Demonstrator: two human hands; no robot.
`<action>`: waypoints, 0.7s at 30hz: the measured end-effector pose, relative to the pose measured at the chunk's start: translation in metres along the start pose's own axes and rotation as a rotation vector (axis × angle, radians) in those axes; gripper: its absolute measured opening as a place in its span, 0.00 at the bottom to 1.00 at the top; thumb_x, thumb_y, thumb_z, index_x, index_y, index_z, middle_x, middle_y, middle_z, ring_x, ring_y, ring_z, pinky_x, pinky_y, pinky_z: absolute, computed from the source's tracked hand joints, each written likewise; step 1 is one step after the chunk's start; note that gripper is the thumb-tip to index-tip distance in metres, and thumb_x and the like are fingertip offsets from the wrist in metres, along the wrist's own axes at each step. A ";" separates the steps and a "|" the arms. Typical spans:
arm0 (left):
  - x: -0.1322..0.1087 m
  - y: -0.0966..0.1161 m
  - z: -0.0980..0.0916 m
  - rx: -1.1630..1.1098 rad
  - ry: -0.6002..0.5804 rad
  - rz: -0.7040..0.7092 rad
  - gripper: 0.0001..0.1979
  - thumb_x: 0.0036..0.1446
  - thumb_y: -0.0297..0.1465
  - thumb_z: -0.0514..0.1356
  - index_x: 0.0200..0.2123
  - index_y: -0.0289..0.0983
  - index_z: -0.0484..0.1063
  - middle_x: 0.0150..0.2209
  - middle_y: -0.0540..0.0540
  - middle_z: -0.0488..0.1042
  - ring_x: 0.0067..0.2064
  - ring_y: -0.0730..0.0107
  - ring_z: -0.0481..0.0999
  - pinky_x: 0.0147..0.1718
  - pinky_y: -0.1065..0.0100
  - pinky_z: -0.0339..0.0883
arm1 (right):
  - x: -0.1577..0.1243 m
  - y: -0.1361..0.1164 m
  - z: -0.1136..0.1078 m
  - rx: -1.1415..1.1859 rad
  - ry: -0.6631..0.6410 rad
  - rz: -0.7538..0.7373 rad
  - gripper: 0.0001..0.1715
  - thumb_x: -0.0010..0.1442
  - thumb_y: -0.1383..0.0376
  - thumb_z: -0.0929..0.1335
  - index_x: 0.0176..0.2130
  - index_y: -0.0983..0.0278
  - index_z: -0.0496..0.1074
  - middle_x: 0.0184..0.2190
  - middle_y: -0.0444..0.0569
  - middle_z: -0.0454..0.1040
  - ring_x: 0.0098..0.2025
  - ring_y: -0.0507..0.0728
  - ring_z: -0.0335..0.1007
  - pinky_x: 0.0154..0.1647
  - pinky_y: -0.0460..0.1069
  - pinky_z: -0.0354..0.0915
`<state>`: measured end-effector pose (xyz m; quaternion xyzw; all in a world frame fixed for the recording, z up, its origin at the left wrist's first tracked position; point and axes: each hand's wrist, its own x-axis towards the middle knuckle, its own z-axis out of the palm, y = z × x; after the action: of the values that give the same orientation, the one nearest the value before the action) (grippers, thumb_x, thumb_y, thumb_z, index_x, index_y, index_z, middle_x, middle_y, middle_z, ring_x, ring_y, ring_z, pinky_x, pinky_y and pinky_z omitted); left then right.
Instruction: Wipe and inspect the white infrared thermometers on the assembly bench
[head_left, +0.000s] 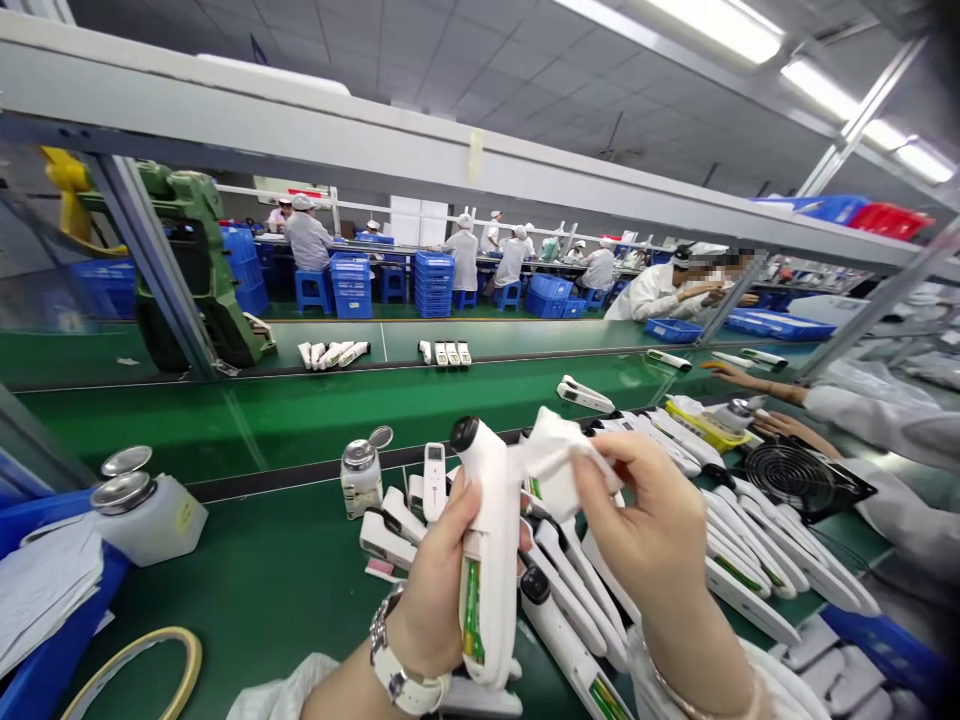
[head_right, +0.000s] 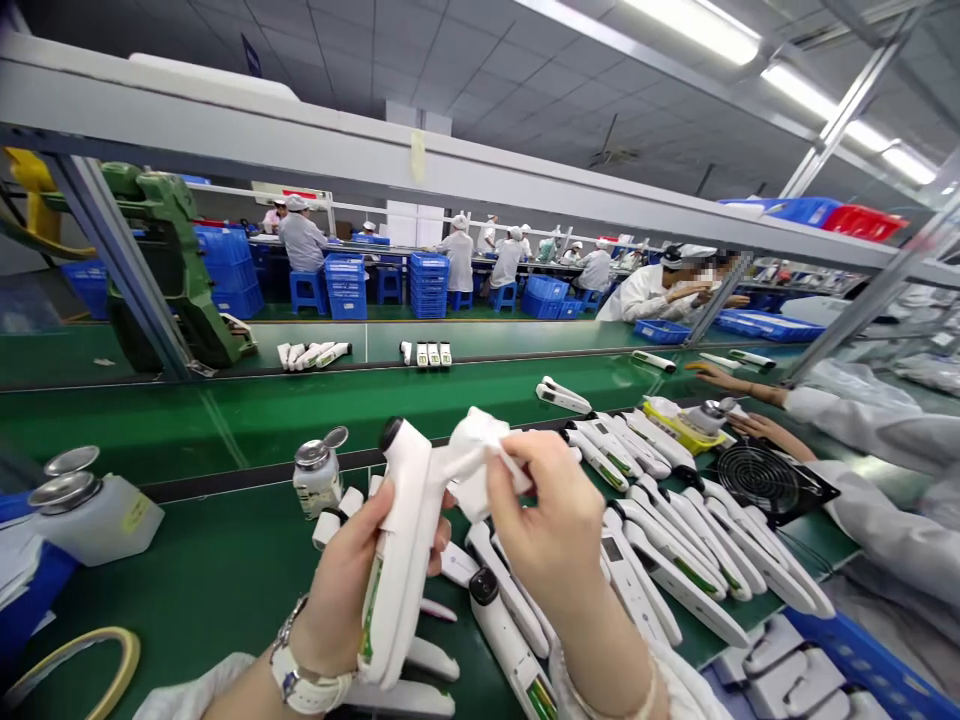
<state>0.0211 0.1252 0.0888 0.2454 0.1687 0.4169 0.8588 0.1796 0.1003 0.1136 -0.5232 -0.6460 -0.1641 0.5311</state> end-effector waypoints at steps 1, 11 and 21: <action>0.000 -0.006 0.001 0.011 0.019 -0.018 0.20 0.56 0.40 0.53 0.47 0.32 0.64 0.26 0.43 0.71 0.27 0.70 0.68 0.25 0.72 0.61 | 0.004 -0.006 0.000 -0.002 0.002 -0.020 0.04 0.56 0.71 0.66 0.34 0.63 0.67 0.29 0.45 0.68 0.29 0.52 0.63 0.27 0.47 0.60; -0.006 -0.022 0.011 0.022 0.127 -0.165 0.17 0.57 0.42 0.52 0.36 0.34 0.70 0.21 0.47 0.70 0.23 0.71 0.69 0.24 0.72 0.63 | -0.005 -0.010 -0.008 0.124 -0.435 -0.258 0.20 0.57 0.76 0.63 0.48 0.61 0.68 0.37 0.50 0.66 0.40 0.57 0.62 0.40 0.55 0.62; -0.010 -0.024 0.011 0.011 -0.005 -0.230 0.19 0.58 0.43 0.50 0.39 0.34 0.69 0.22 0.44 0.71 0.23 0.71 0.68 0.23 0.72 0.60 | -0.007 -0.012 -0.017 0.166 -0.349 -0.226 0.15 0.56 0.76 0.65 0.42 0.62 0.70 0.33 0.49 0.69 0.34 0.54 0.67 0.33 0.50 0.66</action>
<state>0.0362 0.1015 0.0850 0.2301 0.1959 0.3140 0.9000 0.1776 0.0795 0.1182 -0.4227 -0.7937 -0.0759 0.4308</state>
